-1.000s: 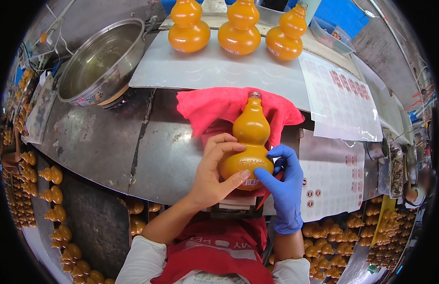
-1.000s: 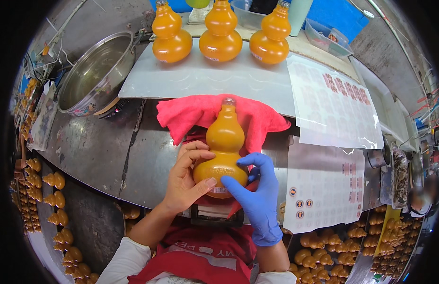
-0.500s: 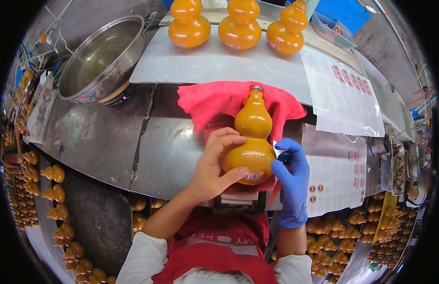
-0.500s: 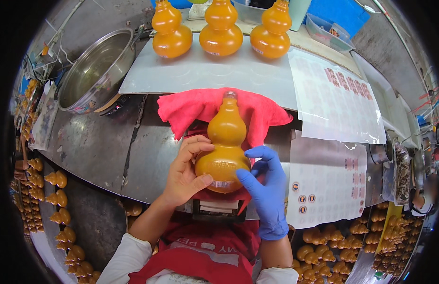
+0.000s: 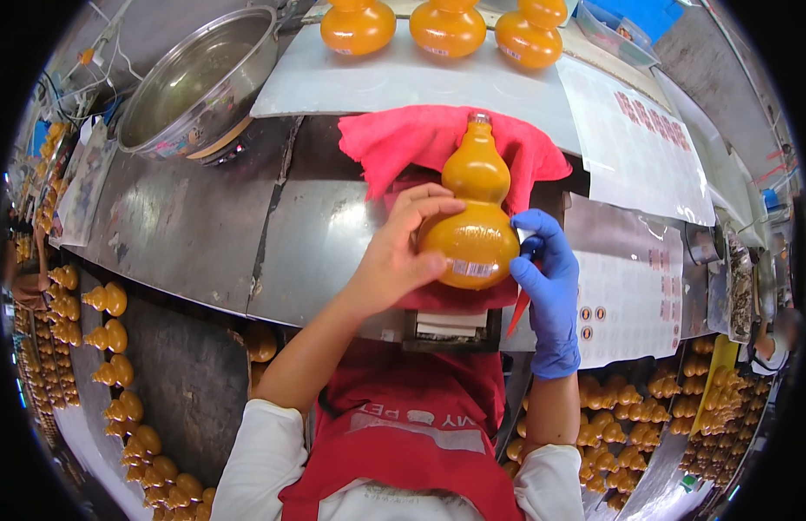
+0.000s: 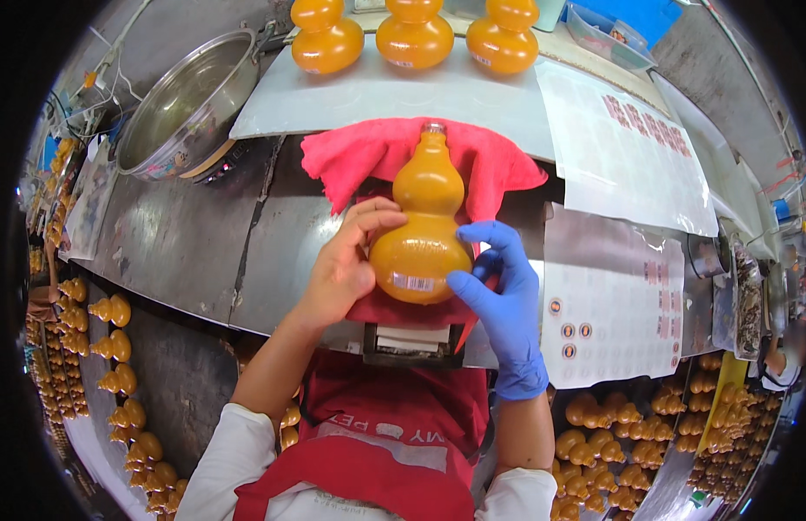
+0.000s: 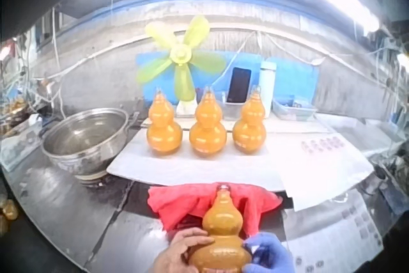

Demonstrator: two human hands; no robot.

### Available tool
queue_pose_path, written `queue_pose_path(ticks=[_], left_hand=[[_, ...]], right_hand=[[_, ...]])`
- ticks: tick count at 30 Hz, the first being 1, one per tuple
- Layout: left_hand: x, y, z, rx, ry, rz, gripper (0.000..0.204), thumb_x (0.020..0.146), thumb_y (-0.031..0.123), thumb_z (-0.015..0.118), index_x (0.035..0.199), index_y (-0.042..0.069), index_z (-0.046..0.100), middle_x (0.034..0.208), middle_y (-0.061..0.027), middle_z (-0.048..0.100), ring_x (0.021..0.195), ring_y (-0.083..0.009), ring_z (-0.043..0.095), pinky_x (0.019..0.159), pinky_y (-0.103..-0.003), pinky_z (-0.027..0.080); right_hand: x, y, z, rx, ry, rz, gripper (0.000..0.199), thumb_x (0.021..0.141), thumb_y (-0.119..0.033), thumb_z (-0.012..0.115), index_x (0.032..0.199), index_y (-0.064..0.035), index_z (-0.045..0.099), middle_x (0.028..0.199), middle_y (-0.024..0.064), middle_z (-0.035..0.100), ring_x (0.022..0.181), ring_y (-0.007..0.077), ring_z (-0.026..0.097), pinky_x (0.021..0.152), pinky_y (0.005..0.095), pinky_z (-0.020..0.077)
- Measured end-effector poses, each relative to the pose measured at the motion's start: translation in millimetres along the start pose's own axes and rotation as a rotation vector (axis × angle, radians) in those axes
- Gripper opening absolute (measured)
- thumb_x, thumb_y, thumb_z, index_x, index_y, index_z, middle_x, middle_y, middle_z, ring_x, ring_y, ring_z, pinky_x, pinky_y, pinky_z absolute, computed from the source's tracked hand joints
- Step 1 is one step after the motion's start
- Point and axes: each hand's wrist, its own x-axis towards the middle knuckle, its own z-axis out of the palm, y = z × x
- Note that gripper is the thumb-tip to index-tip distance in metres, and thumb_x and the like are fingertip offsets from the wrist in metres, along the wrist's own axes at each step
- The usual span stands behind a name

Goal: The person applies circular stickers to the bodies of orange, gourd-shaped bottles. They pick up a bottle, place a sticker on it, smooth it down with a red cloth, and then place the finished bottle on a metal tray. The process is repeated for multiple bottles.

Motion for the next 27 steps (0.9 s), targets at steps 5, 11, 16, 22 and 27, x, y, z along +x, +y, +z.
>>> queue_pose_path(ticks=[5,11,16,22,27], left_hand=[[-3.4,-4.1,11.2,-0.068,0.081,0.016,0.043,0.085,0.011,0.064,0.124,0.001,0.051,0.129,-0.0085,0.041,0.125,-0.0196,0.039,0.106,-0.033,0.029],[-3.3,-2.2,10.4,-0.17,0.069,-0.018,0.044,0.081,-0.002,0.064,0.123,0.002,0.052,0.129,-0.0063,0.042,0.124,-0.0171,0.041,0.106,-0.031,0.031],[-4.0,-0.6,9.6,-0.172,0.064,-0.017,0.046,0.079,-0.004,0.065,0.123,0.002,0.053,0.129,-0.0059,0.043,0.123,-0.0166,0.041,0.105,-0.031,0.033],[-2.7,-0.9,6.9,-0.173,0.04,-0.029,0.048,0.078,-0.003,0.067,0.124,0.002,0.054,0.13,-0.0055,0.043,0.124,-0.0168,0.04,0.106,-0.031,0.032],[-4.7,-1.7,7.6,-0.191,0.056,-0.024,0.047,0.078,-0.002,0.065,0.124,0.002,0.053,0.13,-0.0056,0.042,0.125,-0.0174,0.04,0.107,-0.032,0.03]], right_hand=[[-0.4,0.4,5.0,-0.239,-0.006,-0.121,0.047,0.065,-0.007,0.079,0.108,-0.0089,0.06,0.104,-0.0061,0.053,0.071,0.0047,0.039,0.067,0.0181,0.0381],[0.4,-1.0,4.5,-0.184,-0.017,-0.061,0.046,0.067,-0.01,0.08,0.109,-0.0098,0.061,0.093,-0.0081,0.054,0.069,0.0032,0.038,0.065,0.0165,0.0372],[0.7,-3.0,6.1,-0.199,-0.002,-0.046,0.046,0.067,-0.011,0.079,0.109,-0.0109,0.062,0.084,-0.0076,0.05,0.069,0.0028,0.037,0.064,0.0156,0.0359],[1.0,-2.3,6.1,-0.223,0.005,-0.053,0.045,0.067,-0.012,0.079,0.109,-0.0114,0.063,0.08,-0.0074,0.047,0.069,0.0029,0.037,0.064,0.0153,0.035],[3.2,-4.2,2.7,-0.113,-0.02,0.006,0.039,0.07,-0.012,0.078,0.106,-0.0108,0.064,0.076,-0.0075,0.044,0.068,0.0027,0.037,0.063,0.0149,0.034]])
